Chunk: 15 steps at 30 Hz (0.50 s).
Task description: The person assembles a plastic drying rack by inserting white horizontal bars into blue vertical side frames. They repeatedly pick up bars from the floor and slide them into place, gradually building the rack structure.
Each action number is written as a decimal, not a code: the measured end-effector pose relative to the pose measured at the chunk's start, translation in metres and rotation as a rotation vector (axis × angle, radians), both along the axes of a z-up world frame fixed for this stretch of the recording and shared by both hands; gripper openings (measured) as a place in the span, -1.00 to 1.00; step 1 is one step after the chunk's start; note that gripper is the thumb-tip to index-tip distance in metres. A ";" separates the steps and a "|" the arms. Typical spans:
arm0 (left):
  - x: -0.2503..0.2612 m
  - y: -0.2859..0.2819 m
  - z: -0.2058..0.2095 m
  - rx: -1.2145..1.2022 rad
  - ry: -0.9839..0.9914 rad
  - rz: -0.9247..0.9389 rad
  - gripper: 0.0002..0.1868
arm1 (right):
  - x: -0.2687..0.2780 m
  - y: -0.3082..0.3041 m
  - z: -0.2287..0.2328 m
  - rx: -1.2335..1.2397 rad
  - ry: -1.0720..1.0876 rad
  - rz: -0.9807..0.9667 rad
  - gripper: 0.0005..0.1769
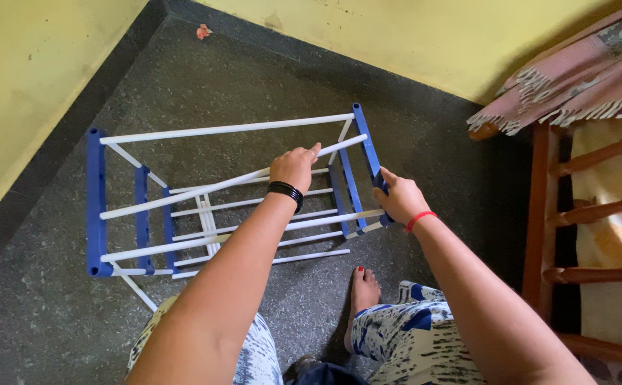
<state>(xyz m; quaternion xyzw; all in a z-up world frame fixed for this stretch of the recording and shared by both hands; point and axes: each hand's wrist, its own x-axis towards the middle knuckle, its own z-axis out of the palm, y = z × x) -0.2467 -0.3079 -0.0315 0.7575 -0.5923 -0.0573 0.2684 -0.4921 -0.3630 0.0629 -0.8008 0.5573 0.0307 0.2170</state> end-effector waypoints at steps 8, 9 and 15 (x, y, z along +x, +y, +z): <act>-0.003 -0.012 0.008 0.072 0.001 0.092 -0.70 | 0.000 0.001 0.008 0.068 0.010 -0.040 -0.26; -0.004 -0.014 0.010 0.125 0.015 0.112 -0.71 | 0.001 0.001 0.009 0.088 0.011 -0.047 -0.26; 0.005 -0.015 0.012 -0.003 -0.010 0.107 -0.73 | -0.002 0.001 0.009 0.075 -0.018 -0.019 -0.27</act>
